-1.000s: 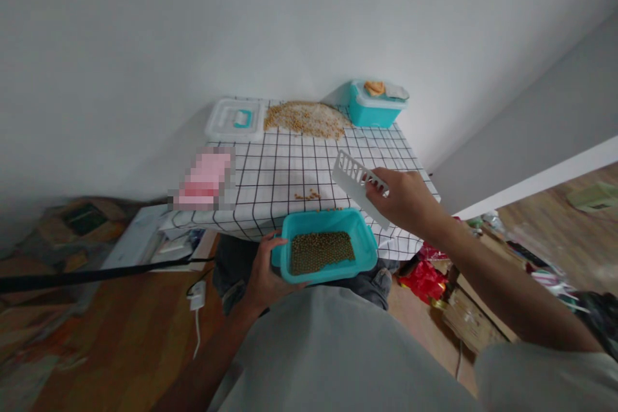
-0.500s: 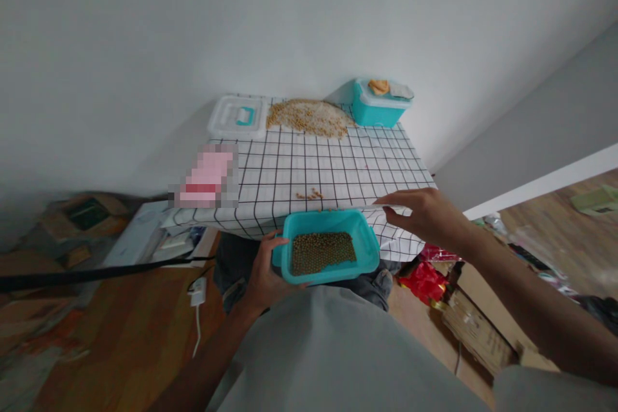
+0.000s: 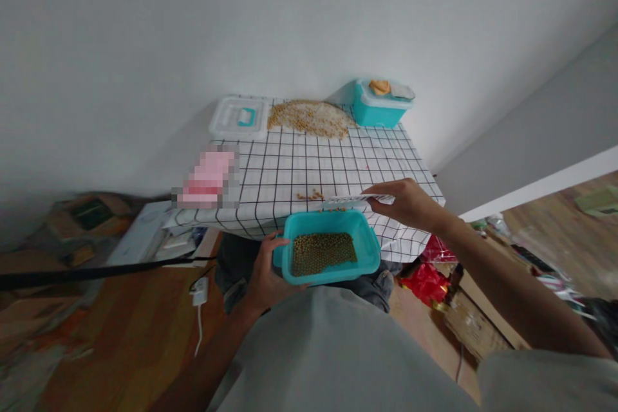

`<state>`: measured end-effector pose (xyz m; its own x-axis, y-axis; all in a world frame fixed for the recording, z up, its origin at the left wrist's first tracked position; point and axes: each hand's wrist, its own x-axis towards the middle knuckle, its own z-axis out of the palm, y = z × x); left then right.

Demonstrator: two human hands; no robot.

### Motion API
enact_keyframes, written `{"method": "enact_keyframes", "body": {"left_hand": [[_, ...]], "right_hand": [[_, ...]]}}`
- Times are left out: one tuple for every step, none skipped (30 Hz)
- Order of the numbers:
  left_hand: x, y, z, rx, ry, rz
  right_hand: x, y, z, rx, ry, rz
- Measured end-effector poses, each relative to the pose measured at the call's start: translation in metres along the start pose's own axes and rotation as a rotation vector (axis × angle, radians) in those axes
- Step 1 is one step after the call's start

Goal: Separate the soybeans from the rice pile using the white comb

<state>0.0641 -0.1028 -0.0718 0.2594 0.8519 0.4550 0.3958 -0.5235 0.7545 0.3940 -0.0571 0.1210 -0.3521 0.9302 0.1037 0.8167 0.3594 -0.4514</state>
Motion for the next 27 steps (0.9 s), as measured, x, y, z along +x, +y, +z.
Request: {"method": "enact_keyframes", "body": {"left_hand": [[0.0,0.0,0.0,-0.001,0.0,0.004],[0.0,0.0,0.0,-0.003,-0.002,0.006],[0.0,0.0,0.0,-0.007,-0.003,0.006],[0.0,0.001,0.0,-0.011,-0.003,0.005],[0.0,0.001,0.0,-0.015,-0.004,0.004],[0.0,0.001,0.0,-0.017,-0.005,0.001],[0.0,0.001,0.0,-0.017,-0.006,-0.001],[0.0,0.001,0.0,-0.015,-0.006,-0.002],[0.0,0.001,0.0,-0.012,-0.007,-0.002],[0.0,0.001,0.0,-0.011,-0.008,-0.002],[0.0,0.001,0.0,-0.01,-0.008,-0.004],[0.0,0.001,0.0,-0.009,-0.008,-0.005],[0.001,0.001,0.0,-0.007,-0.008,-0.005],[0.001,0.001,0.0,-0.005,-0.008,-0.006],[0.0,0.001,0.0,-0.003,-0.008,-0.007],[0.0,0.001,0.0,-0.003,-0.007,-0.009],[0.0,0.001,0.0,-0.004,-0.007,-0.009],[0.0,0.001,0.0,-0.006,-0.005,-0.008],[0.0,0.001,0.0,-0.008,-0.004,-0.009],[0.0,0.001,0.0,-0.01,-0.003,-0.008],[0.0,0.001,0.0,-0.011,-0.002,-0.008],[0.0,0.001,0.0,-0.012,-0.001,-0.007],[0.0,0.001,0.0,-0.012,0.0,-0.006],[0.0,0.001,0.0,-0.012,0.001,-0.005],[0.0,0.001,0.0,-0.013,0.002,-0.004],[0.0,0.001,0.0,-0.014,0.001,-0.003],[0.0,0.001,0.0,-0.018,0.0,-0.002]], "right_hand": [[0.002,0.0,0.002,0.012,-0.007,-0.006],[0.003,0.0,0.003,0.023,-0.014,-0.014],[0.004,0.0,0.004,0.033,-0.019,-0.02],[0.005,0.001,0.005,0.043,-0.024,-0.025],[0.006,0.002,0.006,0.052,-0.029,-0.03],[0.006,0.003,0.007,0.061,-0.031,-0.035],[0.007,0.004,0.008,0.069,-0.03,-0.04],[0.007,0.005,0.009,0.077,-0.028,-0.046],[0.007,0.007,0.01,0.086,-0.027,-0.051],[0.008,0.008,0.01,0.095,-0.027,-0.054],[0.008,0.009,0.011,0.103,-0.03,-0.056],[0.008,0.01,0.011,0.111,-0.034,-0.056],[0.009,0.01,0.012,0.118,-0.039,-0.056],[0.009,0.009,0.012,0.122,-0.043,-0.056],[0.009,0.008,0.012,0.122,-0.045,-0.057],[0.008,0.007,0.012,0.116,-0.043,-0.06],[0.007,0.005,0.012,0.106,-0.041,-0.063],[0.006,0.003,0.012,0.093,-0.038,-0.066],[0.005,0.0,0.012,0.081,-0.035,-0.072],[0.003,-0.002,0.012,0.073,-0.033,-0.081],[0.001,-0.005,0.012,0.073,-0.033,-0.091],[-0.001,-0.007,0.012,0.08,-0.036,-0.102],[-0.003,-0.009,0.012,0.094,-0.04,-0.113],[-0.005,-0.01,0.012,0.108,-0.043,-0.123],[-0.006,-0.011,0.012,0.119,-0.039,-0.13],[-0.006,-0.012,0.011,0.122,-0.025,-0.132],[-0.006,-0.012,0.01,0.12,-0.005,-0.133]]}}
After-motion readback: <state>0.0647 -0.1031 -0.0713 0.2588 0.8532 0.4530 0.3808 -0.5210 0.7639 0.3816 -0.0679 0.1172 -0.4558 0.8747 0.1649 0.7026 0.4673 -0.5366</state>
